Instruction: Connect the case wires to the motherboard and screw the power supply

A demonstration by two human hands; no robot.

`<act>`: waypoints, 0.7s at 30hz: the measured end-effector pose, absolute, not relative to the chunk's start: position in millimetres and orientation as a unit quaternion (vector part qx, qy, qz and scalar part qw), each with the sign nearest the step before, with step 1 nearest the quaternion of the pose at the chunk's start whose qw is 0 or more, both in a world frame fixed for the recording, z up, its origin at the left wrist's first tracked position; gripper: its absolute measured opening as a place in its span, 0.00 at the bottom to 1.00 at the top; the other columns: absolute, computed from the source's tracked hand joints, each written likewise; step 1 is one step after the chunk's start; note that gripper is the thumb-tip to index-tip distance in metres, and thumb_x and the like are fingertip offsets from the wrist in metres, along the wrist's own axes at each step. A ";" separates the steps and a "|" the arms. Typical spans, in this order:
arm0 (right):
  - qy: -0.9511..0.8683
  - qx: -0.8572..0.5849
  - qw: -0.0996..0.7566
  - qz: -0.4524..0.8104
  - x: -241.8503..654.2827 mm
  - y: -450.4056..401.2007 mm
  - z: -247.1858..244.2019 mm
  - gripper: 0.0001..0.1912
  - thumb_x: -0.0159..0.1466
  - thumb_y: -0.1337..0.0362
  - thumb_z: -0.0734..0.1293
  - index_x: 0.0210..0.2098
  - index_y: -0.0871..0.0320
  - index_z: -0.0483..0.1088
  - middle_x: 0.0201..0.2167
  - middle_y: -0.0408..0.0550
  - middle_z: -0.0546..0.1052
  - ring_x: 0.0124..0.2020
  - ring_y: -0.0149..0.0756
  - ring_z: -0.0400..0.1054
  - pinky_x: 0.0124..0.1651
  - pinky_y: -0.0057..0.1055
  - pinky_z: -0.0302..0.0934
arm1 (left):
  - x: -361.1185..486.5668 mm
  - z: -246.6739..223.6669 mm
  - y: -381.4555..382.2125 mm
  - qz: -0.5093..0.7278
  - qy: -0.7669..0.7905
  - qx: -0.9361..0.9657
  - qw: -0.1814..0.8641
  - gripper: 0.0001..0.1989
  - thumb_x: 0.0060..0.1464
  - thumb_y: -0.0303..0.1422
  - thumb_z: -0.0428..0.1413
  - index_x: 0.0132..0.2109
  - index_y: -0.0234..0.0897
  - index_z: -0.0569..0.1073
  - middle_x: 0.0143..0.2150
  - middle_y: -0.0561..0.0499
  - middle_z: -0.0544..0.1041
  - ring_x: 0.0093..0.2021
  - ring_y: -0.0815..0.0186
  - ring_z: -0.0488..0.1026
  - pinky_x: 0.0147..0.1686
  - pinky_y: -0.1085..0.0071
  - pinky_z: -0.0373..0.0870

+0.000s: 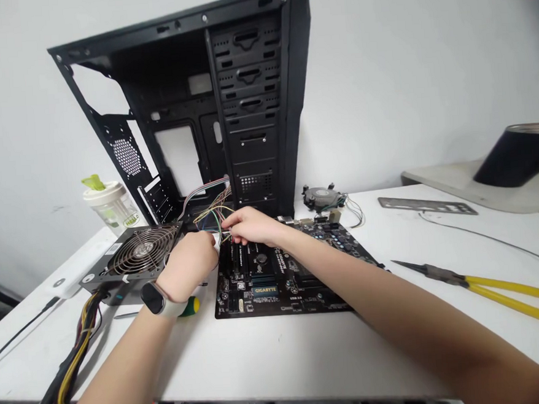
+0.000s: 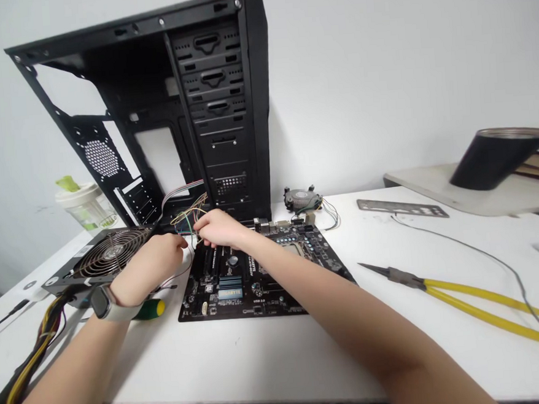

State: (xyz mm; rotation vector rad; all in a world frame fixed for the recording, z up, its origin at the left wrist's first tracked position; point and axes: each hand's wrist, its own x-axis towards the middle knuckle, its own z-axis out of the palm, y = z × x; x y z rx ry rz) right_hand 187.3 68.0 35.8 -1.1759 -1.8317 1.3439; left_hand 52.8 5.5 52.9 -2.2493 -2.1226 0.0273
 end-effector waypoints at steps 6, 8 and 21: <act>-0.644 -0.419 0.331 0.547 180.4 64.8 35.8 0.25 0.52 0.83 0.63 0.48 0.65 0.72 0.40 0.50 0.77 0.31 0.26 0.71 0.34 0.21 0.65 | 51.0 52.3 6.9 0.009 -0.700 -0.714 0.034 0.16 0.55 0.23 0.44 0.41 0.31 0.76 0.38 0.38 0.79 0.38 0.55 0.77 0.36 0.67 0.70; -0.629 -0.394 0.323 0.587 178.1 59.3 36.0 0.26 0.52 0.84 0.62 0.49 0.64 0.71 0.47 0.52 0.75 0.36 0.25 0.72 0.37 0.19 0.66 | 49.7 51.7 8.6 0.009 -0.697 -0.715 0.042 0.15 0.56 0.24 0.44 0.41 0.30 0.76 0.39 0.37 0.78 0.39 0.54 0.77 0.37 0.66 0.70; -0.654 -0.386 0.233 0.608 183.7 60.9 31.9 0.31 0.48 0.83 0.59 0.49 0.60 0.73 0.25 0.42 0.75 0.19 0.24 0.63 0.23 0.21 0.58 | 48.6 51.4 10.2 0.012 -0.680 -0.733 0.023 0.13 0.58 0.26 0.46 0.37 0.32 0.76 0.35 0.42 0.79 0.33 0.61 0.76 0.30 0.71 0.65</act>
